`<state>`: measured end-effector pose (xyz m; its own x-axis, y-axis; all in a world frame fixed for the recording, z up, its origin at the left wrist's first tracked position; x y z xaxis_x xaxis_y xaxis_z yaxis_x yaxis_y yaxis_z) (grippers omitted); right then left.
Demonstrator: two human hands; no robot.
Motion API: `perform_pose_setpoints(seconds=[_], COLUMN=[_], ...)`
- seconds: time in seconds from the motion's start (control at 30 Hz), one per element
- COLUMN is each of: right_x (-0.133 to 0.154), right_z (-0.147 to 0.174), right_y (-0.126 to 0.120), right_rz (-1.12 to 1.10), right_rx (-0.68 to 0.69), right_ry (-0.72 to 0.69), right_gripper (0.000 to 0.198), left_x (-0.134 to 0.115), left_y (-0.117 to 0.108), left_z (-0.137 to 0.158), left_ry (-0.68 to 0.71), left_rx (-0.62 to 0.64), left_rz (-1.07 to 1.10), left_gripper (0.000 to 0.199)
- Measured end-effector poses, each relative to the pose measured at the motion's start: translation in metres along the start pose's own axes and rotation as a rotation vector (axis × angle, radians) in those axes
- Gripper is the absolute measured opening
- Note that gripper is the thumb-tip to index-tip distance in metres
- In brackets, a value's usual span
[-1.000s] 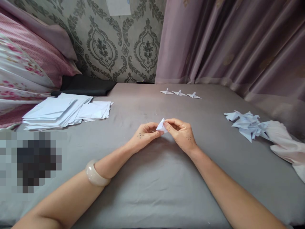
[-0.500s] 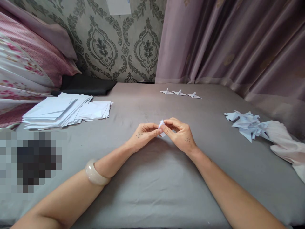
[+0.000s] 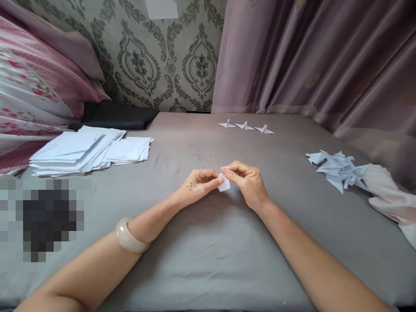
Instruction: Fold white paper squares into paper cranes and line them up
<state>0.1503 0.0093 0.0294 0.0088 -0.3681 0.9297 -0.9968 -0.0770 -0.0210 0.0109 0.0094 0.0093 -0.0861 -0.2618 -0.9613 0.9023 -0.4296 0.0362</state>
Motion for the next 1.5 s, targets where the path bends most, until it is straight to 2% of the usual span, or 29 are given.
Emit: perform_pose_setpoints(seconds=[0.27, 0.5, 0.73, 0.97, 1.1, 1.23, 1.3, 1.5], right_x=[-0.017, -0.025, -0.027, -0.027, -0.027, -0.029, -0.03, -0.033], right_z=[0.002, 0.001, 0.001, 0.0, 0.0, 0.001, 0.001, 0.002], right_y=[0.0, -0.004, -0.002, -0.004, -0.005, -0.005, -0.005, -0.005], right_rz=[-0.197, -0.236, -0.141, -0.137, -0.165, -0.178, -0.179, -0.162], right_rx=[-0.118, -0.158, 0.045, 0.016, 0.014, -0.008, -0.007, 0.04], right_ry=[0.25, 0.307, 0.298, 0.315, 0.351, 0.378, 0.385, 0.381], right_gripper=[0.027, 0.034, 0.034, 0.028, 0.029, 0.03, 0.03, 0.033], left_x=[0.009, 0.009, 0.01, 0.009, 0.01, 0.011, 0.01, 0.01], left_y=[0.0, -0.003, -0.012, -0.013, -0.011, -0.014, -0.015, -0.018], left_z=[-0.008, -0.006, -0.009, -0.01, -0.011, -0.014, -0.014, -0.012], left_ry=[0.02, -0.072, -0.051, -0.031, -0.03, -0.071, -0.081, -0.059], left_rx=[0.025, 0.017, -0.044, -0.029, 0.018, 0.035, 0.02, -0.106], left_rz=[0.049, 0.029, 0.089, 0.085, 0.143, 0.254, 0.265, 0.124], left_gripper=[0.028, 0.024, 0.023, 0.025, 0.034, 0.059, 0.064, 0.029])
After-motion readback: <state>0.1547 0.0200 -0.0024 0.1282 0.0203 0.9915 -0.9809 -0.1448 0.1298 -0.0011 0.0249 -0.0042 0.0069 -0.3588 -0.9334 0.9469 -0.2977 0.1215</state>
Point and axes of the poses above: each hand's wrist, its own z-axis away from the middle knuckle, its own y-axis out of the palm, x = y × z, the point moved 5 cm from there along -z, towards the middle knuckle, and after that the axes turned 13 degrees about -y, right-handed, at the moved point
